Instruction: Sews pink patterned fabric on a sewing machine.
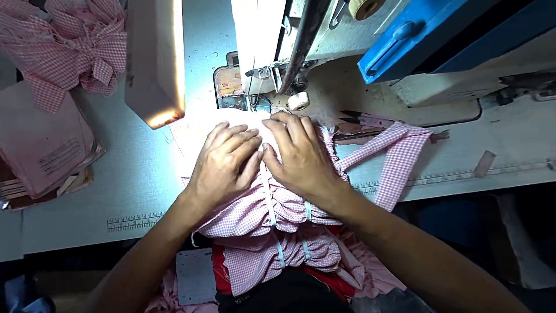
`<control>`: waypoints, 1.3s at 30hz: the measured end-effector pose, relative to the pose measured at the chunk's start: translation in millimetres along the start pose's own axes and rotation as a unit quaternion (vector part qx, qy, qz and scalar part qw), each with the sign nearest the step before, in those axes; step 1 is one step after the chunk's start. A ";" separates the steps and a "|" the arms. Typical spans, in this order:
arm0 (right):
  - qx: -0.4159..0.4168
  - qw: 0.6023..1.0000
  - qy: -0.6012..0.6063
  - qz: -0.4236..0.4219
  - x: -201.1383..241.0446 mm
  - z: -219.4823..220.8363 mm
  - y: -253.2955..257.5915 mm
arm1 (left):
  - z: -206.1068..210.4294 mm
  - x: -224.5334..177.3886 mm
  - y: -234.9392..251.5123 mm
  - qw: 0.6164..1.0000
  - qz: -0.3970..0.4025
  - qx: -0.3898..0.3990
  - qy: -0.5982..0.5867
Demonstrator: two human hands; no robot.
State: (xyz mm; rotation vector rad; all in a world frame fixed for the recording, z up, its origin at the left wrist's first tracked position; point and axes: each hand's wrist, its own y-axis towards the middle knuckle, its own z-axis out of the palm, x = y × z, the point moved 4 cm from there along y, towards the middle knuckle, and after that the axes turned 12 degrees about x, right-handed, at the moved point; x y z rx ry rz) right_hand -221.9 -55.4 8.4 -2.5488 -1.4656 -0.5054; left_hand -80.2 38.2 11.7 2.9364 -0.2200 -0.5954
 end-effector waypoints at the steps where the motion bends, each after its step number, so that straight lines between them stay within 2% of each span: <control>1: 0.000 1.000 0.019 0.004 -0.8 -1.8 -0.8 | 3.4 0.6 -5.5 0.999 -0.010 0.030 -0.008; 5: 0.008 1.000 0.015 0.017 -3.3 -1.4 4.7 | -1.2 4.8 -1.5 0.998 -0.012 0.042 0.055; 9: 0.005 1.000 -0.016 0.024 -9.3 -1.0 20.5 | -2.7 7.6 10.0 0.993 0.093 -0.010 0.071; 13: 0.000 1.000 -0.002 0.020 -14.0 -0.9 26.7 | 3.4 -14.6 -12.2 0.983 0.183 -0.012 -0.016; 17: 0.003 1.000 0.013 0.012 -11.1 2.4 23.6 | 12.7 -36.1 -39.7 0.988 0.148 -0.030 -0.042; 29: 0.008 1.000 0.000 0.017 -22.3 3.0 41.6 | 6.2 -19.2 -23.9 0.994 0.106 -0.002 -0.014; 36: 0.019 0.999 -0.007 0.043 -28.3 -0.2 56.5 | 4.2 -21.0 -20.0 0.996 0.091 0.015 -0.002; 39: 0.053 0.996 -0.002 0.075 -32.2 -2.2 67.4 | 2.7 -23.9 -17.3 0.996 0.084 0.023 0.003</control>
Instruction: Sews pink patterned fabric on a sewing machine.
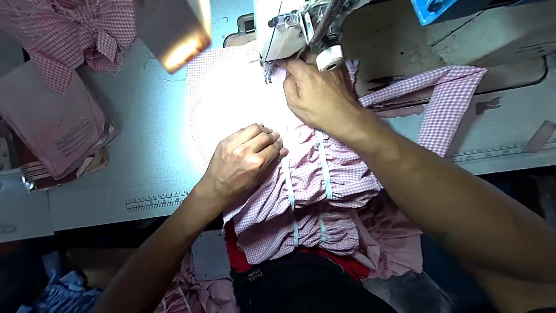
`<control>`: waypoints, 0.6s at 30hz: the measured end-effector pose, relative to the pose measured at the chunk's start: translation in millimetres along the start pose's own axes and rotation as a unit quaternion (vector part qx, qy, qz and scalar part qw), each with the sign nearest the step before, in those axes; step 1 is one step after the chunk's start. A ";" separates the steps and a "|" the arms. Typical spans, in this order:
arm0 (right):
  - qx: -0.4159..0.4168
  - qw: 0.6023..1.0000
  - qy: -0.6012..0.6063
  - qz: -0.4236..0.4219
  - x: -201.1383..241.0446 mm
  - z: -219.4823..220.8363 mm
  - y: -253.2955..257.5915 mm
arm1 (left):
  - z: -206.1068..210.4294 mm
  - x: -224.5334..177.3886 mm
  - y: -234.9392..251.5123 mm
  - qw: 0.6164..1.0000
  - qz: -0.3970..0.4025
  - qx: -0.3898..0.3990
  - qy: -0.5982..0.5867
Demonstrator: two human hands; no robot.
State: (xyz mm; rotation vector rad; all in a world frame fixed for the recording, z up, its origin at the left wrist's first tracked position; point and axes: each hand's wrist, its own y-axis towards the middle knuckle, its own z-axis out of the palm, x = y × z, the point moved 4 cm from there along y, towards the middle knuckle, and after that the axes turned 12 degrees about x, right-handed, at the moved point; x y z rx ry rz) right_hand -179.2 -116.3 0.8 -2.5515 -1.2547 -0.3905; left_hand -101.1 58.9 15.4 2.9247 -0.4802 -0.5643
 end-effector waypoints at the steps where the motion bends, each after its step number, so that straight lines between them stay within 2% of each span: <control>1: 0.007 1.000 0.000 0.006 -0.4 -1.0 3.3 | -0.4 -1.3 0.9 1.000 -0.003 0.006 0.003; 6: 0.014 0.999 0.022 0.037 -4.1 -4.7 15.4 | -1.6 -7.3 4.8 0.999 -0.029 0.021 0.020; 9: -0.015 0.997 0.049 0.059 -10.3 -5.5 26.2 | -0.3 -11.4 6.6 0.998 -0.052 0.026 0.036; 13: -0.054 0.997 0.039 0.042 -17.3 -6.3 35.0 | 4.6 -16.3 4.2 0.993 -0.102 0.021 0.049; 16: -0.105 0.993 -0.038 0.020 1.1 -19.5 -6.2 | 9.7 -4.8 -4.7 0.996 -0.084 -0.009 0.024; 18: -0.075 0.994 -0.077 -0.023 17.9 -17.1 -51.2 | 7.9 12.5 -8.9 0.999 -0.034 0.008 0.029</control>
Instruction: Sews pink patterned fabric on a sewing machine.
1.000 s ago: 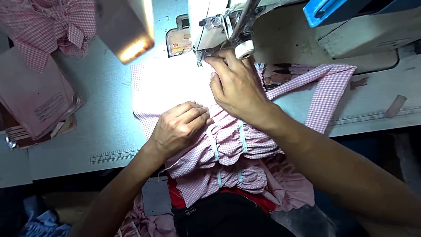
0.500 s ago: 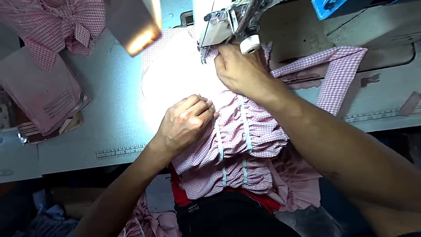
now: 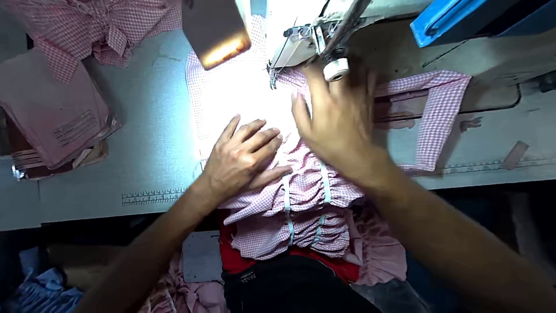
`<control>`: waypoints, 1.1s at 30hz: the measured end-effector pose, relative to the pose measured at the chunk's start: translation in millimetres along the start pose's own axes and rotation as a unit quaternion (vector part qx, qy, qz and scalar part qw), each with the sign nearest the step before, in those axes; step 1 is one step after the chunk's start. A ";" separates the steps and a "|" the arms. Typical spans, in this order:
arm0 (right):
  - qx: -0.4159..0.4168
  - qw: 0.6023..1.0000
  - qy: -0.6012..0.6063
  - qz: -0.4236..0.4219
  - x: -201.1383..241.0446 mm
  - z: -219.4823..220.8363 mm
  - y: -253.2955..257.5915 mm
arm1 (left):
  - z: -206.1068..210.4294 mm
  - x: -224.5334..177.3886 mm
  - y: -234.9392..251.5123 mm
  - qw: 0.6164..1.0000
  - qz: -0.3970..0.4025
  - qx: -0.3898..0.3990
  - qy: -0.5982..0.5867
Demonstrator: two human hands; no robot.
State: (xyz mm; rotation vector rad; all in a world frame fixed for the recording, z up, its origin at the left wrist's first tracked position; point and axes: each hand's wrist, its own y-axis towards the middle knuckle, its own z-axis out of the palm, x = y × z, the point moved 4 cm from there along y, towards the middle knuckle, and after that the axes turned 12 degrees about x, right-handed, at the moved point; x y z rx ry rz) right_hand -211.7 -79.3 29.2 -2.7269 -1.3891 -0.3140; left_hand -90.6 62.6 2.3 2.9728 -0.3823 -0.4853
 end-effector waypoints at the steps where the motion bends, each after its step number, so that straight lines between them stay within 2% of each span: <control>1: 0.024 0.999 0.004 -0.024 4.5 3.4 -15.3 | -1.9 9.0 1.0 0.999 0.033 0.007 0.003; 3: 0.064 0.997 0.024 -0.036 3.6 12.2 -32.0 | -7.9 17.7 6.1 0.997 0.075 0.019 -0.001; 6: 0.061 0.997 0.033 -0.027 -0.2 12.5 -31.8 | -12.6 -7.6 10.8 0.999 0.032 0.023 -0.021; 8: 0.048 0.998 0.036 -0.030 -1.7 14.1 -29.8 | -3.6 -25.7 4.6 0.999 0.005 -0.001 -0.049; 12: 0.054 0.998 0.029 -0.019 -9.0 17.6 -21.4 | 8.3 -34.5 -7.8 0.997 -0.007 -0.042 -0.059; 17: 0.005 1.000 -0.001 -0.015 -15.6 19.1 -6.0 | 6.1 -32.9 -8.3 0.998 0.001 -0.042 -0.044; 20: -0.044 0.996 0.002 -0.074 -13.8 15.0 -7.4 | 3.1 -32.2 -4.3 0.999 -0.008 -0.031 -0.029; 22: -0.033 0.994 0.000 -0.107 -14.6 14.9 -8.8 | 1.8 -32.5 -2.5 0.999 -0.014 -0.025 -0.028; 27: -0.008 0.997 -0.024 -0.074 -17.7 14.6 -5.9 | 0.4 -33.0 -1.4 0.999 -0.016 -0.017 -0.022; 31: -0.017 0.993 -0.003 -0.120 -17.7 11.2 -6.1 | -1.3 -32.9 0.5 1.000 -0.011 -0.011 -0.016; 33: 0.006 0.995 -0.016 -0.096 -17.9 9.8 -6.8 | -2.7 -32.8 1.9 1.000 -0.010 -0.009 -0.017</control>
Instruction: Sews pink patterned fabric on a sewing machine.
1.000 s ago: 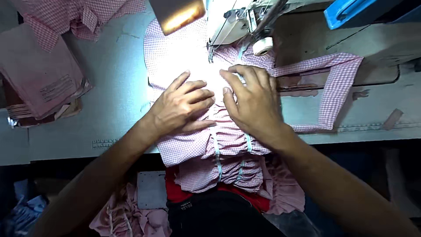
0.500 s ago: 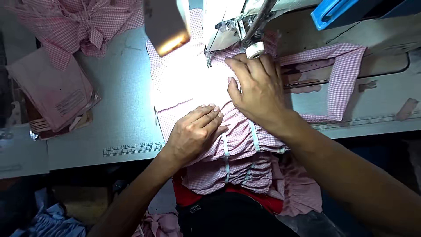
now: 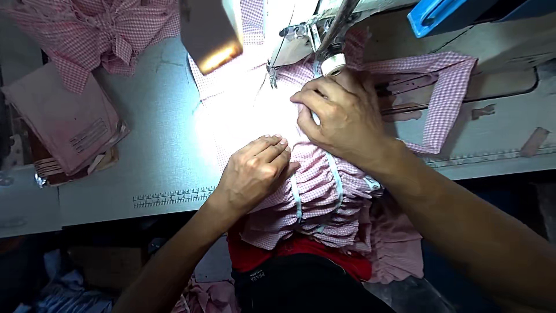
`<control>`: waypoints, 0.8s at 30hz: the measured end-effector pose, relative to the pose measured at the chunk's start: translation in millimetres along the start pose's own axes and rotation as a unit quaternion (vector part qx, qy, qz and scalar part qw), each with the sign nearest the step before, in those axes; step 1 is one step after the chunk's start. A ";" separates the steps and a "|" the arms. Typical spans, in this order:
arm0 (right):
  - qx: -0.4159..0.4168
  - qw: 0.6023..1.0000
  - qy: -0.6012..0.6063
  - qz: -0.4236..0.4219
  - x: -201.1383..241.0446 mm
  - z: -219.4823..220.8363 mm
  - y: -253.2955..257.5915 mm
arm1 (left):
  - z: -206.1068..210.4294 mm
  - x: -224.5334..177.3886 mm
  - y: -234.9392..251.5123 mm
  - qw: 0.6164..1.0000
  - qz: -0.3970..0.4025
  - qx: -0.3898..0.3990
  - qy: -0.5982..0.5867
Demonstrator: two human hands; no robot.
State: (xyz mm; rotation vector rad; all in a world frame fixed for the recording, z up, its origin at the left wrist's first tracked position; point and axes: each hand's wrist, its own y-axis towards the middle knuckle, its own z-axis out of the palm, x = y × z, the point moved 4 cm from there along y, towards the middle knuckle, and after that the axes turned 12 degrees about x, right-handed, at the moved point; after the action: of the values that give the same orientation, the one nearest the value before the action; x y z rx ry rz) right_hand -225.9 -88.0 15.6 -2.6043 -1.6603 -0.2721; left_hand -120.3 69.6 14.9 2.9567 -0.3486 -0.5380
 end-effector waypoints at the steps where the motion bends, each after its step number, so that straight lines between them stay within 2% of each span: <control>1: 0.014 1.000 -0.006 0.015 1.0 -1.1 -0.7 | -0.3 0.3 0.3 1.000 -0.001 0.001 0.001; 3: 0.027 1.000 -0.005 0.012 4.2 -2.4 -3.3 | -1.2 0.9 0.2 1.000 0.000 0.007 0.001; 6: 0.000 0.999 0.013 -0.032 4.4 -0.9 -7.4 | -2.2 1.5 0.2 1.000 0.000 0.012 0.005; 10: 0.021 1.000 0.006 0.000 4.4 -2.3 -9.0 | -3.3 0.4 -0.8 1.000 0.003 0.010 0.013; 16: 0.001 0.999 0.021 -0.041 11.3 -2.7 -14.6 | -4.0 0.2 -0.3 1.000 0.009 0.014 0.011; 21: 0.018 0.999 0.026 -0.009 13.8 -7.2 -17.3 | -3.6 1.3 0.2 1.000 0.010 0.013 0.013; 24: 0.010 0.999 0.035 -0.030 16.3 -7.0 -18.8 | -3.2 1.1 0.2 1.000 0.006 0.015 0.013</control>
State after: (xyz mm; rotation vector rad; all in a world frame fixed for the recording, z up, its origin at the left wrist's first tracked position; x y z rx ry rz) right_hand -237.1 -66.3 24.1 -2.5034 -1.7104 -0.3444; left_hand -118.2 69.4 17.5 2.9853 -0.3747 -0.4969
